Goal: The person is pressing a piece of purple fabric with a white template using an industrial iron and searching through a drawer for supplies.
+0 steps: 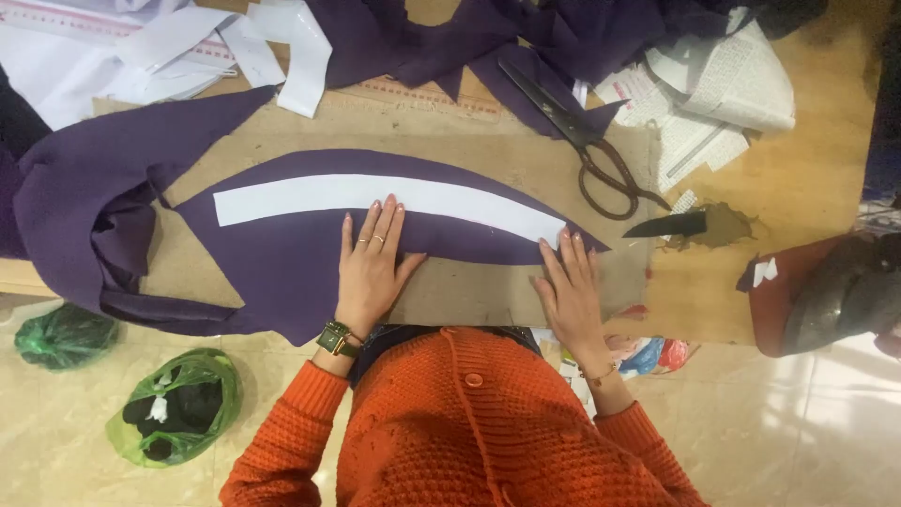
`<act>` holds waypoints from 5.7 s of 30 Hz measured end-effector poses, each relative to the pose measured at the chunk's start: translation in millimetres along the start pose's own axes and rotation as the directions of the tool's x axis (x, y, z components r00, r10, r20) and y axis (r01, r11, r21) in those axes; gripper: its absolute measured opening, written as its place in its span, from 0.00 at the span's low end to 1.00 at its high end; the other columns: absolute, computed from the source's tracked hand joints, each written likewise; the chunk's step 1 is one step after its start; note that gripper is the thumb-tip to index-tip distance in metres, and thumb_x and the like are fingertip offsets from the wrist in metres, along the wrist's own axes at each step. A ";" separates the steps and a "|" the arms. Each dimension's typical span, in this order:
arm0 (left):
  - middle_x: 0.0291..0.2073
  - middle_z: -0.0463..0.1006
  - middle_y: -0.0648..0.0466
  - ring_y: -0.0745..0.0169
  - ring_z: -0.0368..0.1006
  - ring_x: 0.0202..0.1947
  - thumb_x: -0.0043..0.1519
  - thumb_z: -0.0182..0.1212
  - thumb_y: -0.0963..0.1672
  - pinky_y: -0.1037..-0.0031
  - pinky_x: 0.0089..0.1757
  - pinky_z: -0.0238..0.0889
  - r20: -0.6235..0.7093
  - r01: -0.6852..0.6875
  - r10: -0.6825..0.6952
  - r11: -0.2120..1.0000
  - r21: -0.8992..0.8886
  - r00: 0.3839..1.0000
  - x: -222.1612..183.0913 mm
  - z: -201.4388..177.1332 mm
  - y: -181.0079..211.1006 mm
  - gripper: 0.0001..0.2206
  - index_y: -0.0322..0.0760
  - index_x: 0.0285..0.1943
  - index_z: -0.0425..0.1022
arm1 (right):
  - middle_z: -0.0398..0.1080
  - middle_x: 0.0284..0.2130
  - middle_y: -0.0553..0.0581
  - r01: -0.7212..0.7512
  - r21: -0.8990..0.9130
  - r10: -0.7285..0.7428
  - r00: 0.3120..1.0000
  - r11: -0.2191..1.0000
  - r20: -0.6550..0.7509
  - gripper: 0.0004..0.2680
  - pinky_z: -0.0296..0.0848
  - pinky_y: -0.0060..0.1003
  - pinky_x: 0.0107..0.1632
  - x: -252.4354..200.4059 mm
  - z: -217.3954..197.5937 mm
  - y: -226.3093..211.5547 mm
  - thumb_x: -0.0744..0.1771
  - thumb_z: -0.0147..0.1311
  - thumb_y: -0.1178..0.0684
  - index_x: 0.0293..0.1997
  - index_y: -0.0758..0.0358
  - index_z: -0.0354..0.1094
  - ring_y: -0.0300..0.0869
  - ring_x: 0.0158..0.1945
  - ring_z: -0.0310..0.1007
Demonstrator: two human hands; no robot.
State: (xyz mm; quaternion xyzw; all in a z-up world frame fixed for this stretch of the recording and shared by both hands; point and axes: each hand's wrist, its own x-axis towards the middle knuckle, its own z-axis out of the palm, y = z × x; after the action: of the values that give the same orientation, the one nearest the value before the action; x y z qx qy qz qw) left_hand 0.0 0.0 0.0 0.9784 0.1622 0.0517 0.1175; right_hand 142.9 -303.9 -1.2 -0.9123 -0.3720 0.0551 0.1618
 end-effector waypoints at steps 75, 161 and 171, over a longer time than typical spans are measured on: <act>0.80 0.43 0.60 0.59 0.34 0.79 0.67 0.39 0.64 0.30 0.65 0.37 0.045 -0.386 0.384 0.919 0.073 0.922 40.6 14.5 79.7 0.36 0.55 0.82 0.45 | 0.72 0.21 0.57 -0.131 -0.308 0.215 0.942 0.942 0.256 0.22 0.67 0.42 0.24 14.7 -177.7 65.8 0.66 0.52 0.32 0.59 0.55 0.62 0.52 0.22 0.74; 0.79 0.48 0.65 0.58 0.36 0.79 0.70 0.37 0.60 0.28 0.65 0.15 0.038 0.016 -0.014 0.999 -0.041 0.999 20.5 -4.4 5.9 0.27 0.61 0.78 0.55 | 0.78 0.26 0.66 0.085 -0.230 -0.008 0.949 0.969 0.316 0.22 0.78 0.46 0.41 44.8 -159.2 -31.7 0.63 0.55 0.29 0.53 0.55 0.65 0.56 0.35 0.82; 0.79 0.52 0.60 0.54 0.37 0.79 0.71 0.38 0.60 0.27 0.63 0.12 -0.098 0.064 -0.067 0.997 -0.042 0.993 10.0 4.6 -14.9 0.26 0.55 0.74 0.65 | 0.78 0.21 0.56 0.041 -0.196 0.044 0.910 0.980 0.411 0.20 0.79 0.41 0.38 13.7 -170.6 -47.6 0.62 0.56 0.29 0.49 0.50 0.65 0.48 0.32 0.82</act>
State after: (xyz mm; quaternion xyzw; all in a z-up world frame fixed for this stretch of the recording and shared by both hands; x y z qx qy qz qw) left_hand 5.5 16.0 -7.5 0.9662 0.1989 0.0997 0.1301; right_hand 158.9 -305.8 175.7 -0.8919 -0.4007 0.2094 -0.0133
